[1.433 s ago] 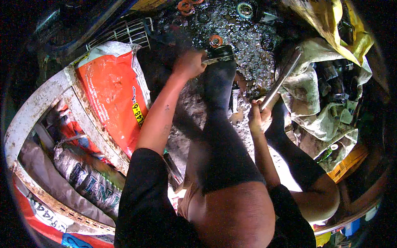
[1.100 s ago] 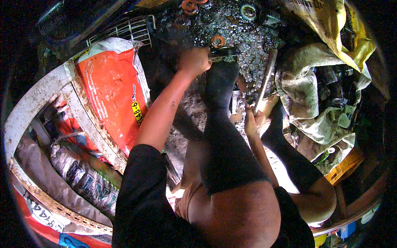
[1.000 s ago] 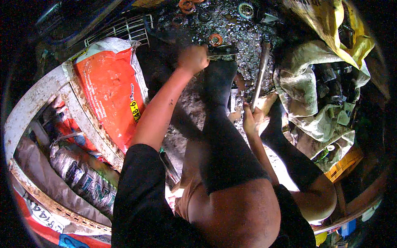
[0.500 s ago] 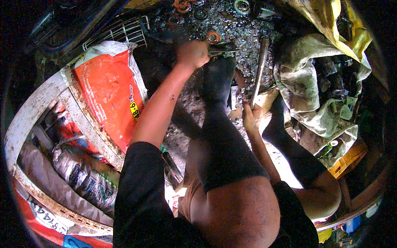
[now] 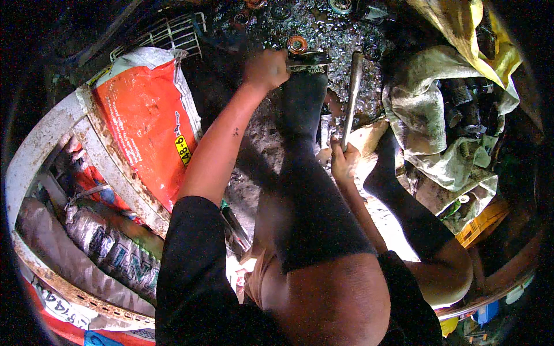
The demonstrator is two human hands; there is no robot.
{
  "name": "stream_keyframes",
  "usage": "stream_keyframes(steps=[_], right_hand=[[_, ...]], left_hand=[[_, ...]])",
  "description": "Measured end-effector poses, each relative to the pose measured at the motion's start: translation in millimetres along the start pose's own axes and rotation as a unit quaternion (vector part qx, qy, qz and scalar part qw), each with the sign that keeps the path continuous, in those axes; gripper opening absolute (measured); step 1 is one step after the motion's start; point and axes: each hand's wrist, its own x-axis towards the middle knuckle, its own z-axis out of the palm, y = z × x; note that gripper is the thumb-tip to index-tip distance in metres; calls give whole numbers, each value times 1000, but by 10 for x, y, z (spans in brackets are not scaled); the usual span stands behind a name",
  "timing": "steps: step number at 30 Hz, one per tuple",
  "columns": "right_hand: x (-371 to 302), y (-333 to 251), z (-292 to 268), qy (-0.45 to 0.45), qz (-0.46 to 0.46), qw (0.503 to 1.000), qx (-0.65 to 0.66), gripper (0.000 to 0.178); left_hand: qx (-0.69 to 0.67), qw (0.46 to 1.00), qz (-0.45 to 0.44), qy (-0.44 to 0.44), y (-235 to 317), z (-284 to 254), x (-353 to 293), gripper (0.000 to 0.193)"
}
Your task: The person sits on the floor and uses a hammer and a metal rod to strike and separate components of a mechanical part. They then inspect the separated parts by hand, turning them over and examining the interior before placing them aside.
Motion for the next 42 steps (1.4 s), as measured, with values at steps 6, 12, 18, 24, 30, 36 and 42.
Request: stream_keyframes(steps=[6,12,18,24,30,36,42], right_hand=[[-66,-106,-35,-13,22,998,-62,30],[-64,-100,-13,-5,21,997,-70,32],[-38,-159,-15,-2,-46,995,-94,37],[-155,-940,-111,3,-326,945,37,46],[305,70,45,66,-6,994,-87,34],[178,-364,-409,45,-71,931,354,25],[200,-584,-155,32,-259,965,22,38]], left_hand=[[14,999,37,-8,-4,-108,24,26],[-7,1000,-25,-5,84,-38,-32,27],[-20,998,-52,-41,114,-72,-8,26],[-30,996,-67,-59,79,-30,9,28],[3,990,-89,-108,209,-228,32,29],[0,988,-89,-127,183,-269,30,32],[12,991,-79,-110,175,-248,14,30]])
